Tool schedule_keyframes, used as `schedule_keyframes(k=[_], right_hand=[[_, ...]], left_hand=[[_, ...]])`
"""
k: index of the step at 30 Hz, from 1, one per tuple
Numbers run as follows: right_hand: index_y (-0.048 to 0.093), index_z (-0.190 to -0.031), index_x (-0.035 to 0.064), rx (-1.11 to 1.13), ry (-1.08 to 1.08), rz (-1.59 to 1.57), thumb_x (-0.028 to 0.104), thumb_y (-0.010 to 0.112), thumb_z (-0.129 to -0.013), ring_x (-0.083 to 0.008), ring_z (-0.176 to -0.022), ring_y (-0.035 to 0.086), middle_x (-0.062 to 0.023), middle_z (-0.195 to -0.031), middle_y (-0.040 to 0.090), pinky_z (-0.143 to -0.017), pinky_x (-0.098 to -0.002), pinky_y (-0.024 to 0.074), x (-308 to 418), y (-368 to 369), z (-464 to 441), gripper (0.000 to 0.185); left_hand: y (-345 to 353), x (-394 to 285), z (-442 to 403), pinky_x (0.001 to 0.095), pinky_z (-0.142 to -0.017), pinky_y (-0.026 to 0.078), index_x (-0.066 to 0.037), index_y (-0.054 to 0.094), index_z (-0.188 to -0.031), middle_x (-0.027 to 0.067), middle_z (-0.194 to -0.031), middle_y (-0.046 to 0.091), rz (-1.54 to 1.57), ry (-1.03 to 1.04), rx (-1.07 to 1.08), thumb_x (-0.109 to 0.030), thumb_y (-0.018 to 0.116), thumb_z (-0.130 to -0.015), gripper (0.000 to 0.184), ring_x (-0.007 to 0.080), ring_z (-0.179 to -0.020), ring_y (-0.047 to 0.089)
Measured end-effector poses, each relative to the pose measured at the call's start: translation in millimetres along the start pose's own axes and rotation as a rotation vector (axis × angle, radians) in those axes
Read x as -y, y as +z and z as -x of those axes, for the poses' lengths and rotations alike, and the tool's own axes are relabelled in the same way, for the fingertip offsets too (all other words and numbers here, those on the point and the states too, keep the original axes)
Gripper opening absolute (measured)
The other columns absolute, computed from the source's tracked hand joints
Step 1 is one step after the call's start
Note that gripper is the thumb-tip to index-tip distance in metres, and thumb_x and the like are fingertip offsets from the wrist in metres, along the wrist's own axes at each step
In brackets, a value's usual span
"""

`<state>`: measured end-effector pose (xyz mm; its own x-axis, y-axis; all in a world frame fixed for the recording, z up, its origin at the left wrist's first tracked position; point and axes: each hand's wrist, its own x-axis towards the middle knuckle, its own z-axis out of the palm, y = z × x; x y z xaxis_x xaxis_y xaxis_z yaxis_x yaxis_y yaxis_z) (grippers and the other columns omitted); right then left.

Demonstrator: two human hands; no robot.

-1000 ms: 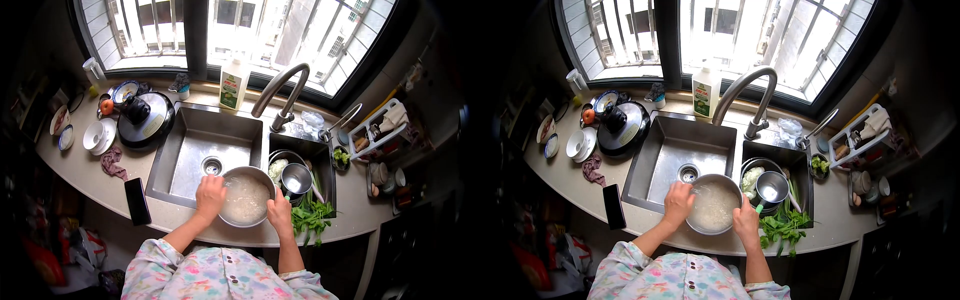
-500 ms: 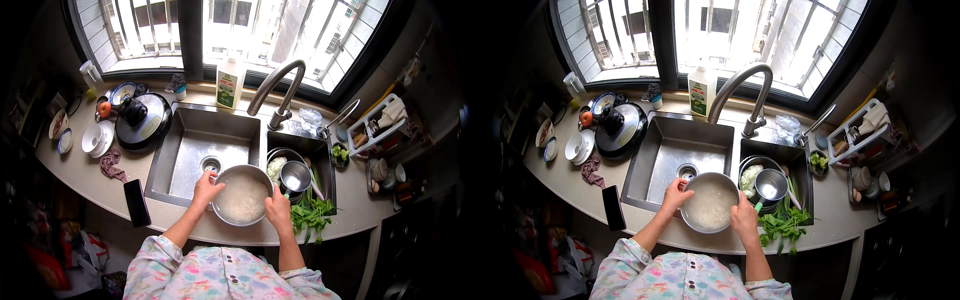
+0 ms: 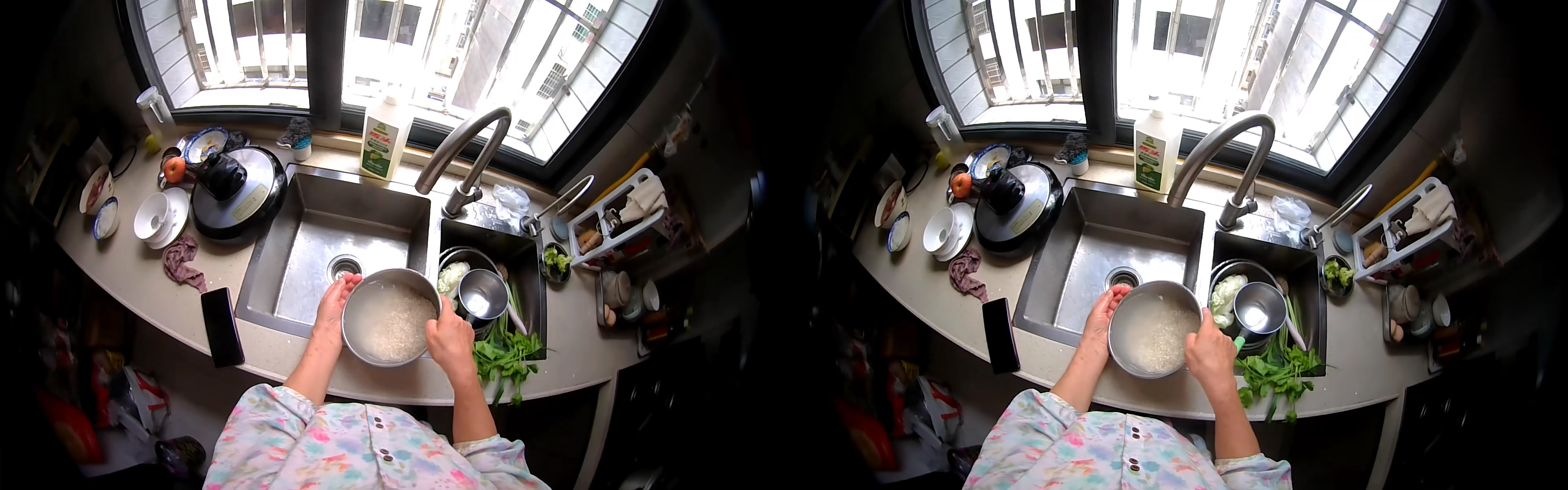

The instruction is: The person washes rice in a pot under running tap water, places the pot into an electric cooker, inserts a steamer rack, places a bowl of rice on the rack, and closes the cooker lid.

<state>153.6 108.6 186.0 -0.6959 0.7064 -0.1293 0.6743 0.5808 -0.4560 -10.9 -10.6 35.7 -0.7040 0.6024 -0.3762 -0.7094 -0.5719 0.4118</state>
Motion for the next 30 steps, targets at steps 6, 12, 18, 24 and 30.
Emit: schedule_keyframes(k=[6, 12, 18, 24, 30], right_hand=[[0.043, -0.123, 0.0013, -0.005, -0.025, 0.014, 0.014, 0.044, -0.075, -0.044, -0.072, 0.058, -0.0271, -0.075, 0.06, -0.071, -0.0517, 0.0437, 1, 3, -4, 0.05], [0.044, -0.121, 0.0028, -0.019, 0.006, -0.055, 0.013, 0.043, -0.074, -0.0452, -0.073, 0.057, -0.0277, -0.075, 0.06, -0.071, -0.0527, 0.0426, -9, 6, -3, 0.048], [0.045, -0.119, -0.0004, -0.021, -0.039, -0.034, 0.012, 0.044, -0.075, -0.0443, -0.069, 0.058, -0.0273, -0.074, 0.06, -0.069, -0.0518, 0.0443, -1, 3, -1, 0.046], [0.045, -0.117, -0.0027, -0.028, -0.081, 0.019, 0.012, 0.045, -0.076, -0.0432, -0.067, 0.059, -0.027, -0.072, 0.06, -0.068, -0.051, 0.0456, 1, 3, -4, 0.044], [0.044, -0.12, -0.0025, -0.004, -0.073, 0.048, 0.012, 0.045, -0.075, -0.0434, -0.068, 0.058, -0.0276, -0.072, 0.059, -0.069, -0.051, 0.0447, 18, 1, -6, 0.048]], left_hand=[[-1, -5, 6, 0.0305, -0.085, 0.048, -0.002, 0.056, -0.099, 0.0119, -0.097, 0.062, -0.028, -0.009, 0.017, -0.012, 0.05, -0.089, 0.015, 0.019, -0.093, 0.059], [-3, -20, 35, 0.0296, -0.089, 0.045, 0.004, 0.047, -0.117, 0.0149, -0.108, 0.057, -0.364, -0.004, 0.083, 0.002, 0.051, -0.078, 0.04, 0.0209, -0.098, 0.057], [-4, -23, 49, 0.0286, -0.089, 0.044, 0.007, 0.042, -0.123, 0.0163, -0.114, 0.054, -1.044, 0.123, 0.083, 0.003, 0.056, -0.071, 0.054, 0.0216, -0.101, 0.056], [3, -17, 26, 0.0288, -0.084, 0.048, 0.003, 0.049, -0.117, 0.0141, -0.107, 0.058, -0.582, 0.097, -0.048, -0.005, 0.055, -0.083, 0.036, 0.0183, -0.095, 0.058], [-19, -5, 0, 0.0302, -0.082, 0.049, -0.004, 0.055, -0.104, 0.0111, -0.1, 0.062, -0.014, -0.043, -0.092, -0.019, 0.046, -0.093, 0.021, 0.0177, -0.091, 0.059]])
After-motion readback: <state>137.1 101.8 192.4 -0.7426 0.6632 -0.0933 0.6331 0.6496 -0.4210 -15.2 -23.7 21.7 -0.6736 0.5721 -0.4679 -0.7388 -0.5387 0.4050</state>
